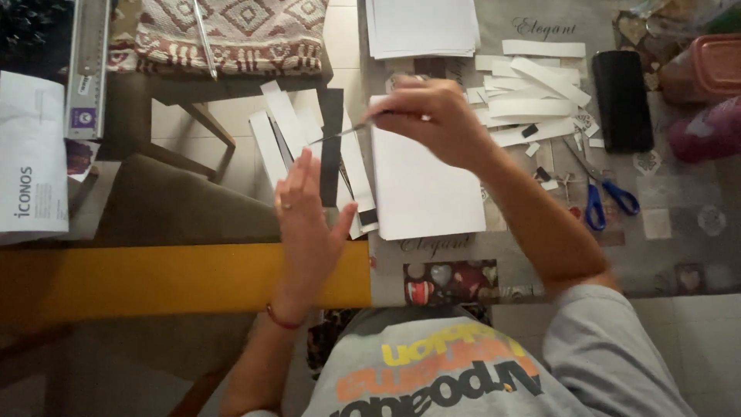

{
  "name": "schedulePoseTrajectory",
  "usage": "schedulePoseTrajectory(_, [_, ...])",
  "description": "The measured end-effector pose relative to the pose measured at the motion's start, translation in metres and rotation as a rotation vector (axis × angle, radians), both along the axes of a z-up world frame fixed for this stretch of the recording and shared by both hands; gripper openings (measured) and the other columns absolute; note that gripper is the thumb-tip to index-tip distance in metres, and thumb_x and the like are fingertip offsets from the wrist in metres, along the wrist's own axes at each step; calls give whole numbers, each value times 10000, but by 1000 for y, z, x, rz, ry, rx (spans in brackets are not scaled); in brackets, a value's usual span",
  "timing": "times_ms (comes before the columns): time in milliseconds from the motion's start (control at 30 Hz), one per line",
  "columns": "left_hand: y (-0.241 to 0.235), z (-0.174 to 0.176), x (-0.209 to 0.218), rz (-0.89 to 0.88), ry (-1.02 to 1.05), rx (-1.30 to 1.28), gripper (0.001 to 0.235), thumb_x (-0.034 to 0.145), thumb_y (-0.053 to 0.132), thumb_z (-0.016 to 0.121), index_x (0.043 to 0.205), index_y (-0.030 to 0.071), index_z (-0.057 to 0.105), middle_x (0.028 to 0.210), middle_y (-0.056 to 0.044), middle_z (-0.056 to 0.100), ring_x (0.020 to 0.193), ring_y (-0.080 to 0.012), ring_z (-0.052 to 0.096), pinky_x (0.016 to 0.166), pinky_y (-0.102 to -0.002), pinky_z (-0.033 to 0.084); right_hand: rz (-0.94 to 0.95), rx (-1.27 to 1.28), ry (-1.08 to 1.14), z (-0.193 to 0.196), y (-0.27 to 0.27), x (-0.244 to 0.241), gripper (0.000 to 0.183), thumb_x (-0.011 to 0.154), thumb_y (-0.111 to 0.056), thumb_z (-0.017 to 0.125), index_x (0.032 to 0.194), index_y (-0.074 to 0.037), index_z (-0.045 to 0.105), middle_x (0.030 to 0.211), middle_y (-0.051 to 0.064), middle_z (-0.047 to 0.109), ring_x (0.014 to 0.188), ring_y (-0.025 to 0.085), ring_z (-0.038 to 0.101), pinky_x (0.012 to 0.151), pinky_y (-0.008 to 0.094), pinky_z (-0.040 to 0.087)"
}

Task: Preparing and assembling paper sheets by folding and applying decorative strips to cardstock.

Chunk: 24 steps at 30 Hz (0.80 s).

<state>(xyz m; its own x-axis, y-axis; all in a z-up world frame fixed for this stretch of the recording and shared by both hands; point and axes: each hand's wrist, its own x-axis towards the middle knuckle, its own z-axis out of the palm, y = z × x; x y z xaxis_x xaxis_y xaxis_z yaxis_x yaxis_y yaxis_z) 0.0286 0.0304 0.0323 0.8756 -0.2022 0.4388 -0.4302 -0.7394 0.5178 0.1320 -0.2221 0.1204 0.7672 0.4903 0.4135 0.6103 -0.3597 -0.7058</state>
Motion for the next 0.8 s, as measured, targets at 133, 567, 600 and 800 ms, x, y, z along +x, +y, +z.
schedulePoseTrajectory(133, [-5, 28, 18, -67, -148, -8, 669, 1130, 473, 626, 1667, 132, 419, 1551, -171, 575, 1449, -344, 542, 1228, -595, 361, 137, 299, 243, 0, -43, -32, 134, 1052, 77, 671, 1141, 65, 771, 850, 187, 788, 753, 248, 786, 761, 381, 643])
schedulePoseTrajectory(567, [-65, 86, 95, -51, -848, 391, 337, 999, 168, 1078, 1210, 221, 821, 1090, 31, 679, 997, -185, 604, 921, -390, 412, -24, 638, 496, -8, -138, -56, 429, 1216, -379, 467, 1233, -32, 718, 1073, 173, 758, 929, 306, 802, 686, 293, 675])
schedulePoseTrajectory(600, [-67, 81, 98, -41, -844, 408, 308, 1010, 135, 1023, 1222, 220, 816, 1101, 31, 688, 981, -185, 624, 920, -392, 433, -135, 524, 533, -10, -138, -57, 225, 1188, -181, 548, 1279, -45, 702, 1012, 93, 715, 827, 177, 717, 678, 200, 637])
schedulePoseTrajectory(800, [-62, 20, 119, -58, -661, 473, 311, 1001, 89, 918, 1282, 199, 842, 1174, 25, 775, 993, -172, 676, 941, -397, 472, -387, 196, 637, -46, -140, -37, 252, 1135, 25, 621, 1382, -19, 644, 856, 15, 592, 689, 76, 552, 604, 172, 532])
